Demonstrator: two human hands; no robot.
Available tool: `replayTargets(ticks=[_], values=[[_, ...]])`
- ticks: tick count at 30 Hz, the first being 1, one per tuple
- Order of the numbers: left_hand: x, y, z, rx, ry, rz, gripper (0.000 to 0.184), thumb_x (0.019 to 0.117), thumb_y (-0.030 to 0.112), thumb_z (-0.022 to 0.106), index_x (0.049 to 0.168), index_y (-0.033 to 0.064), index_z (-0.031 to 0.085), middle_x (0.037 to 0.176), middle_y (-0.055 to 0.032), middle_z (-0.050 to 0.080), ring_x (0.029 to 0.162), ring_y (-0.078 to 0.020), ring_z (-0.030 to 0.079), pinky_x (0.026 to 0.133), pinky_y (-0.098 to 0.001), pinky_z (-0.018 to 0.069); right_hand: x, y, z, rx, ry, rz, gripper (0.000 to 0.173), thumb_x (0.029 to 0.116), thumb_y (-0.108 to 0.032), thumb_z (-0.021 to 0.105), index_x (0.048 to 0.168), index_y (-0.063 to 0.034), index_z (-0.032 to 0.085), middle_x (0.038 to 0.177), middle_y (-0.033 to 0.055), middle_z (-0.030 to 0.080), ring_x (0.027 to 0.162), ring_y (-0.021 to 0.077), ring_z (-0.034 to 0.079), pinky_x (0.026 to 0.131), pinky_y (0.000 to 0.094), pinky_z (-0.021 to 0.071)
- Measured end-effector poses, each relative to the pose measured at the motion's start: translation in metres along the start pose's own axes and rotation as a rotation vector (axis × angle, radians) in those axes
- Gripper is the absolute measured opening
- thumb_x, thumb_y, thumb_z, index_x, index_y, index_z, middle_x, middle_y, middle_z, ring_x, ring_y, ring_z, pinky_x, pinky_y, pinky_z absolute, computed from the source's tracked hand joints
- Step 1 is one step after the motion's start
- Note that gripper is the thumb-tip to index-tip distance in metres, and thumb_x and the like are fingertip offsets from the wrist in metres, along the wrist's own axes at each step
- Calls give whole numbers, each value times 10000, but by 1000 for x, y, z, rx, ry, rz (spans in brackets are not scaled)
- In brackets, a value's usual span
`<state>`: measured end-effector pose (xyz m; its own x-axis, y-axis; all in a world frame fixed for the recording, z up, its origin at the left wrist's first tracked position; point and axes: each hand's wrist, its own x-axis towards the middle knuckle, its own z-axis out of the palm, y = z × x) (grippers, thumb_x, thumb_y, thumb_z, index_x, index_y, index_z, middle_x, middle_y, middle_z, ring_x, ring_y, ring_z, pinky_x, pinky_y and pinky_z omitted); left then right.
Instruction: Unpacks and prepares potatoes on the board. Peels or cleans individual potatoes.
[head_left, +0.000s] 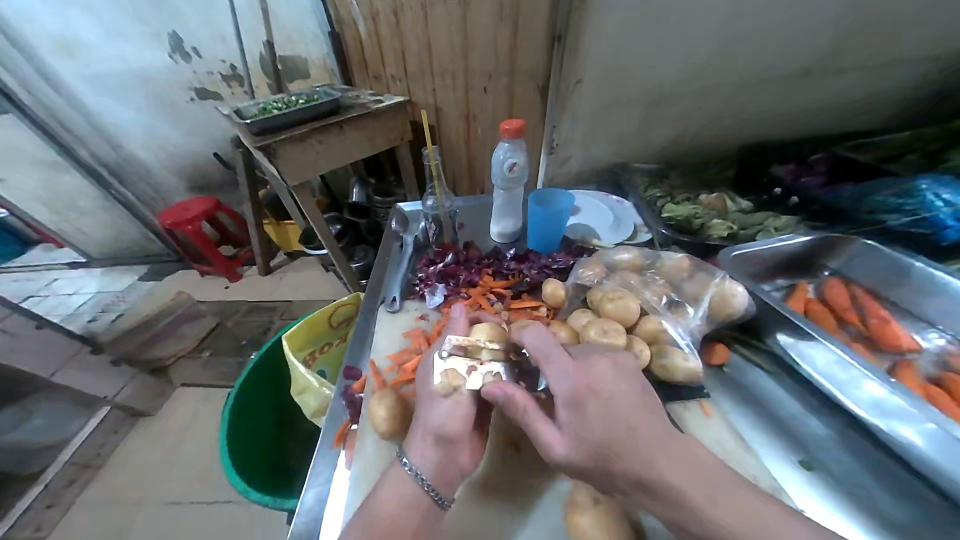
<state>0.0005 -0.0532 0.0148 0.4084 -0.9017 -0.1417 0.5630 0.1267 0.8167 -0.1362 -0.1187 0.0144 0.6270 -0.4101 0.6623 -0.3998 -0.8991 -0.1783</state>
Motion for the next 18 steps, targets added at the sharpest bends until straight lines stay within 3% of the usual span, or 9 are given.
replayTargets(ticks=[2,5,7,10,14,16,18], values=[[0,3,3,54,17,9,519,1096,514,322,1049,132,671,849,-54,668,729,-133,655,674,-294,577,3,7,-2,1,-17,40,536,1019,-621,412,1024,-146,659,543,-46,505,446,146,546,380,362,437],[1,3,5,130,7,34,550,1111,501,224,1086,108,608,761,-65,569,563,-130,529,534,-262,492,9,24,-11,-24,-142,290,616,1007,-683,373,1090,-139,651,550,9,533,484,247,593,424,471,464],[3,3,6,109,25,44,559,1108,513,241,1086,112,629,759,-62,587,587,-134,557,558,-276,512,8,21,-12,11,-125,274,599,1002,-676,376,1077,-146,645,552,-15,524,475,216,581,414,450,462],[3,0,-2,31,-1,49,509,1091,524,329,1041,151,672,869,-39,671,786,-131,667,716,-304,580,3,4,-3,58,-69,81,554,1015,-657,387,1037,-167,644,544,-59,504,450,140,550,384,371,439],[5,4,2,140,94,77,545,1102,533,246,1072,127,609,747,-55,578,563,-140,548,528,-278,505,10,17,-7,-3,-147,248,622,1007,-685,364,1068,-139,656,550,-4,527,476,223,587,420,447,461],[6,1,3,166,101,147,491,1109,490,285,1126,128,616,818,-72,626,622,-154,604,570,-298,545,7,17,-10,11,-133,241,612,999,-686,373,1065,-144,650,550,-23,522,468,200,576,413,431,460],[7,-5,-1,185,73,252,385,1104,432,336,1095,175,622,883,-14,652,759,-111,652,684,-291,575,4,8,-6,57,-80,120,588,1009,-673,379,1045,-151,649,544,-52,507,447,151,548,386,383,441]])
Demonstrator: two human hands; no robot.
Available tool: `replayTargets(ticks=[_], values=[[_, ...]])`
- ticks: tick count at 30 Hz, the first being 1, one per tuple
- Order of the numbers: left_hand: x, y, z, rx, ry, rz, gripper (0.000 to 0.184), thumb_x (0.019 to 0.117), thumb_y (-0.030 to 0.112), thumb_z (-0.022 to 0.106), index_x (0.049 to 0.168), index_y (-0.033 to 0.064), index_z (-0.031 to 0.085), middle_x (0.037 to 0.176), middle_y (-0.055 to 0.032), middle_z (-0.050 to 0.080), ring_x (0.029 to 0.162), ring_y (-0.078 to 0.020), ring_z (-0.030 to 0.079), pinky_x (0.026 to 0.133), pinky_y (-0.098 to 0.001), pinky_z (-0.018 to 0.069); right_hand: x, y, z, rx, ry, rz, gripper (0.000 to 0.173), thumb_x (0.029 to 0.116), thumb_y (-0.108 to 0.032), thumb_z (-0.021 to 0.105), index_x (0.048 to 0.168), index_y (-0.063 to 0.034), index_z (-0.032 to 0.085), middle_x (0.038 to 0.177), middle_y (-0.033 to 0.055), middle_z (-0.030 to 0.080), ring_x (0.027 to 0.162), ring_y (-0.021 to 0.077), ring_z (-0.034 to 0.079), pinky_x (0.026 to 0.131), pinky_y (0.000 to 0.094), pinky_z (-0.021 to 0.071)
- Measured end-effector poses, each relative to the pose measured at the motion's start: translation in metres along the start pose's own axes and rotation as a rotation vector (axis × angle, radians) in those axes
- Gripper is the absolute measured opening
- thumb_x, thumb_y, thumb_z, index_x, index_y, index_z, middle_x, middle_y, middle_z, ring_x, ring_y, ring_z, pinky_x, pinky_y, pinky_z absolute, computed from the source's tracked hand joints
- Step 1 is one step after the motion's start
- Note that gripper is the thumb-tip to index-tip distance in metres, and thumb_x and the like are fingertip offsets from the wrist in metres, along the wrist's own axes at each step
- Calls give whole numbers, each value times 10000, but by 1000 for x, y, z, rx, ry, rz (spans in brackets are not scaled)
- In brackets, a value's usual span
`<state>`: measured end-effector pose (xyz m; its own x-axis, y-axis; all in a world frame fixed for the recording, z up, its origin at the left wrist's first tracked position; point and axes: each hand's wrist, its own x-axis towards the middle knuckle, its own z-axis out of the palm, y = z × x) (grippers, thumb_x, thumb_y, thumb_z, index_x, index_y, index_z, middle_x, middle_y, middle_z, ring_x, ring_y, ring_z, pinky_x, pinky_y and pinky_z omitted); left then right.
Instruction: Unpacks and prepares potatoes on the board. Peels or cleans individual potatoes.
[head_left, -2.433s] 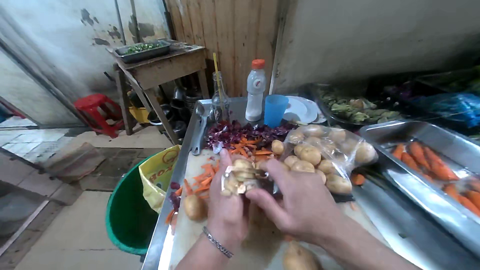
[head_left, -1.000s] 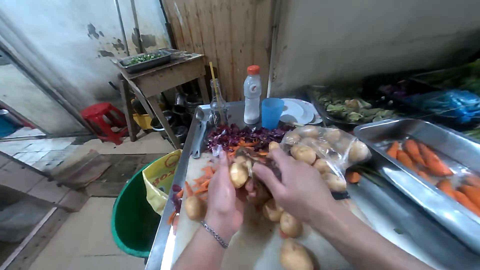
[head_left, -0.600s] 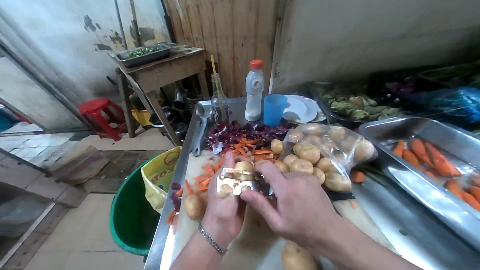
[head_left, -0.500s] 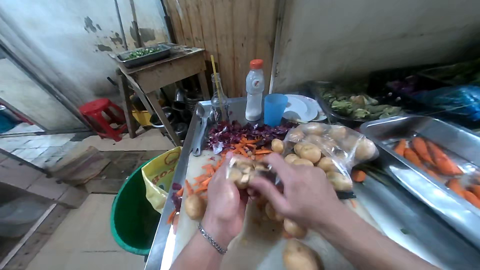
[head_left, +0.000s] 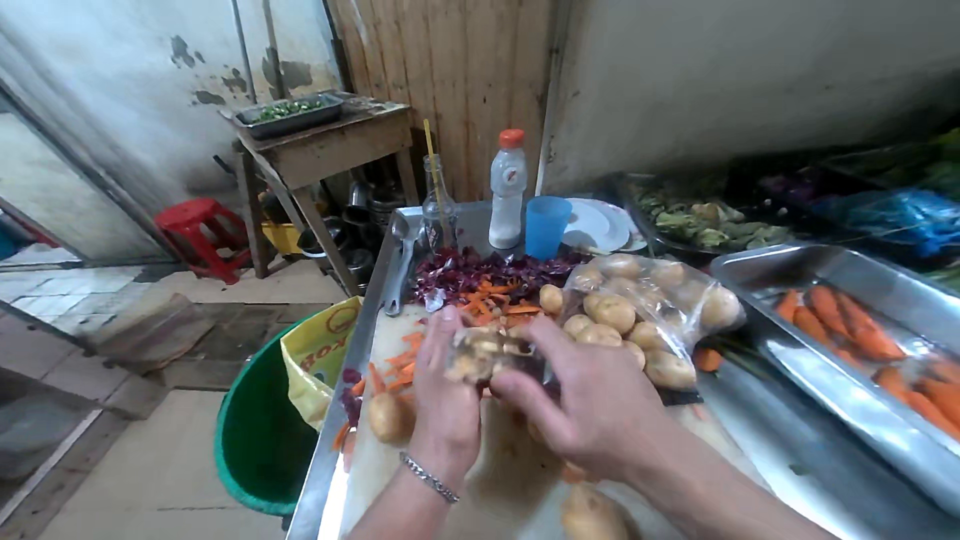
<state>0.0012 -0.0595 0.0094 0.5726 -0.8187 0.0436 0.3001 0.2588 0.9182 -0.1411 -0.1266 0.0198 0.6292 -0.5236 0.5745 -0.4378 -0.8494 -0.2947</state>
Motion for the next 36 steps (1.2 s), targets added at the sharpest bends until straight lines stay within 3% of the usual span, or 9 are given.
replayTargets(ticks=[5,9,14,17,20,24,28,30,36], values=[[1,5,4,-21,15,-67,464,1116,465,245,1079,128,562,703,-56,554,495,-134,529,451,-268,491,9,10,-6,-5,-87,168,617,1011,-685,345,1096,-161,657,563,-22,536,497,198,590,441,439,469],[0,5,2,-158,10,-153,436,1103,467,332,991,164,625,821,-32,646,684,-119,639,601,-276,556,0,3,0,24,16,-33,585,1010,-664,393,1056,-148,665,561,-52,528,466,138,565,397,376,459],[2,11,1,-158,-83,-260,559,1097,553,248,1000,110,576,638,-39,518,459,-109,493,437,-236,457,11,18,-6,-16,-110,194,667,1007,-712,315,1127,-147,650,587,10,558,536,242,623,466,474,493],[3,10,3,-122,-34,-246,520,1080,562,339,1130,126,618,801,-78,614,607,-153,594,557,-291,539,8,15,-9,59,-95,204,646,993,-723,330,1107,-174,652,592,-32,550,525,181,602,455,430,487],[4,7,-1,-119,-44,-219,473,1072,549,385,1080,155,647,896,-49,675,782,-146,666,699,-315,579,3,4,0,24,-8,12,564,1011,-661,376,1058,-175,657,562,-62,523,466,130,559,399,370,452],[4,6,1,-50,-20,-210,534,1082,561,332,1099,113,622,783,-73,599,570,-140,563,529,-275,520,12,15,-10,-7,-173,279,667,1002,-727,321,1153,-164,646,615,23,581,557,253,632,483,491,502],[6,6,0,-79,-25,-237,545,1040,606,421,1300,166,607,1145,-72,667,1005,-209,663,867,-390,568,11,16,-11,59,-107,267,657,990,-742,309,1094,-187,644,577,-27,527,508,188,580,442,431,470],[7,5,0,-133,-11,-256,539,1033,623,415,1282,196,631,1179,-47,661,1072,-207,643,915,-407,542,12,17,-11,52,-110,277,664,986,-754,298,1103,-193,634,577,-29,528,515,187,586,448,428,473],[3,1,4,-182,116,-177,607,1066,620,273,1008,153,658,857,-65,696,728,-180,676,635,-353,575,3,-2,0,50,-150,177,585,999,-687,396,1115,-174,651,587,-22,566,523,193,616,462,452,504]])
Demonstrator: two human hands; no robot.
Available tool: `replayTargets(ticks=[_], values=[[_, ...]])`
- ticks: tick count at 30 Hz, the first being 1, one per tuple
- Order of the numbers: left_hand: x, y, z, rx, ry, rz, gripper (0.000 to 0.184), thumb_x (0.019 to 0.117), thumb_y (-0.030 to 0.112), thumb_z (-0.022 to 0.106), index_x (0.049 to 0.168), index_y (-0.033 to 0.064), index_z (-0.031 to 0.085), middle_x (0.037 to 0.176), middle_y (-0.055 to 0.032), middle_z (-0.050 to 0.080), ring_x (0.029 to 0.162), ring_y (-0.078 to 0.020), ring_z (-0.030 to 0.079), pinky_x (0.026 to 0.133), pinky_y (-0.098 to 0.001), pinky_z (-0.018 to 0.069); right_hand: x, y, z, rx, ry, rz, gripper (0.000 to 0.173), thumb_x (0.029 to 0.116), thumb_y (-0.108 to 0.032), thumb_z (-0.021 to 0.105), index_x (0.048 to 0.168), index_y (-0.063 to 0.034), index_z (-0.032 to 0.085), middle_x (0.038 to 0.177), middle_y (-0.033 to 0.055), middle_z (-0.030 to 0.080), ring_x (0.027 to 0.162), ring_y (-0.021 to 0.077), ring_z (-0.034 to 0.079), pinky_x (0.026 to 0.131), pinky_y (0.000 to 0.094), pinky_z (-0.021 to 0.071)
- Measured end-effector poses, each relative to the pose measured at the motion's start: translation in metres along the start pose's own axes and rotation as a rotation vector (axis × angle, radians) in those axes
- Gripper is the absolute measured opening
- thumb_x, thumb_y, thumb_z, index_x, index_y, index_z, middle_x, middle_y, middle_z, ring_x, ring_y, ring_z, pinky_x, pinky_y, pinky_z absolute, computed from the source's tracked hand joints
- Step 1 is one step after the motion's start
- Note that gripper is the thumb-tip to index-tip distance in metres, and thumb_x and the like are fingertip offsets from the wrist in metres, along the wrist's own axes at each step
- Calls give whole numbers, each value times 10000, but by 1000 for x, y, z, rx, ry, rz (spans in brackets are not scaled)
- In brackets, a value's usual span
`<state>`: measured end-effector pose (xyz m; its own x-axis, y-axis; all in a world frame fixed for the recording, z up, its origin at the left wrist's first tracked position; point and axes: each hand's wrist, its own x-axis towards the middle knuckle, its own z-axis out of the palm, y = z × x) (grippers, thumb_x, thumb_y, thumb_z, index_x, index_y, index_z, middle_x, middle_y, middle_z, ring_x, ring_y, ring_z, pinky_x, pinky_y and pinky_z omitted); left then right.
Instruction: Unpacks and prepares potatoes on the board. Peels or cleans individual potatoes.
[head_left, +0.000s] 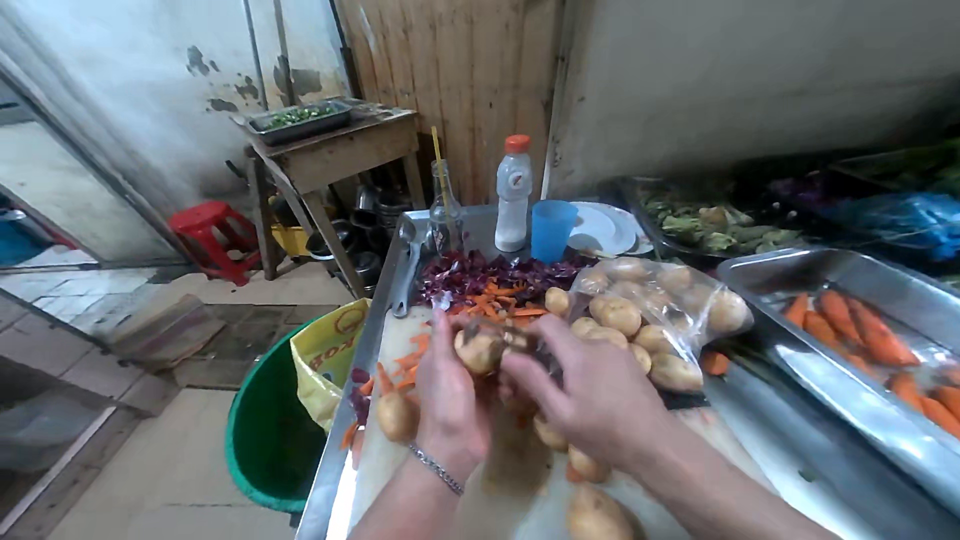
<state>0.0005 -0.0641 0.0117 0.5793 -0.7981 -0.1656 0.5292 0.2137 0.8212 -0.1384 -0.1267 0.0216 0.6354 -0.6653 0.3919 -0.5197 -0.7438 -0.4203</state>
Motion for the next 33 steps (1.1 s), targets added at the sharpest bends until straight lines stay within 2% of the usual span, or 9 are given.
replayTargets(ticks=[4,8,13,18,23,26,28,30,33], values=[[1,-4,-11,-68,-123,72,491,1079,556,345,944,197,653,802,7,663,734,-95,665,671,-280,574,-5,-8,14,-54,183,-267,561,1019,-652,401,1055,-158,663,562,-42,539,476,151,582,404,377,463],[-1,4,4,63,26,-47,541,1097,536,258,952,127,582,671,-37,545,452,-103,447,412,-227,392,8,8,-1,-95,30,9,610,1011,-681,369,1100,-146,647,590,8,564,531,240,622,468,469,492],[0,-2,-8,8,-96,85,421,1082,497,399,991,173,652,809,-2,651,713,-96,650,645,-276,570,-2,-3,9,-38,148,-239,577,1011,-668,395,1068,-162,665,572,-49,547,478,146,583,403,380,468],[-1,3,2,130,14,37,518,1108,481,262,967,114,599,689,-56,566,471,-112,473,422,-237,409,6,7,-3,-68,43,-12,615,1007,-684,361,1101,-151,654,577,-5,548,511,216,607,443,454,482],[0,-5,-9,226,-88,307,351,1082,284,350,984,150,660,811,0,658,676,-93,631,589,-259,548,1,-3,5,-37,143,-192,557,1014,-649,388,1028,-164,662,540,-46,514,440,156,554,376,386,441],[-2,0,0,214,-43,220,470,1116,389,253,998,113,615,757,-72,639,507,-123,541,441,-240,456,11,9,-9,-41,-29,88,621,1013,-691,356,1122,-153,647,599,16,565,542,246,622,477,481,494],[-2,3,4,155,-33,73,504,1102,511,284,1063,150,633,804,-64,624,570,-144,567,504,-269,498,12,13,-11,-37,-39,141,661,995,-728,329,1132,-164,645,602,10,558,557,240,621,492,482,497],[-1,2,3,92,-22,-22,559,1062,616,320,1156,182,660,901,-54,663,725,-164,638,636,-318,550,5,7,-5,-25,2,61,632,996,-707,359,1095,-154,648,582,-3,549,528,222,611,465,468,489],[0,-6,-5,9,-98,121,486,1098,502,311,1050,183,675,847,-9,677,775,-109,666,694,-285,568,-4,-7,9,-46,108,-167,575,1010,-671,393,1084,-163,651,561,-41,542,478,170,592,407,411,477]])
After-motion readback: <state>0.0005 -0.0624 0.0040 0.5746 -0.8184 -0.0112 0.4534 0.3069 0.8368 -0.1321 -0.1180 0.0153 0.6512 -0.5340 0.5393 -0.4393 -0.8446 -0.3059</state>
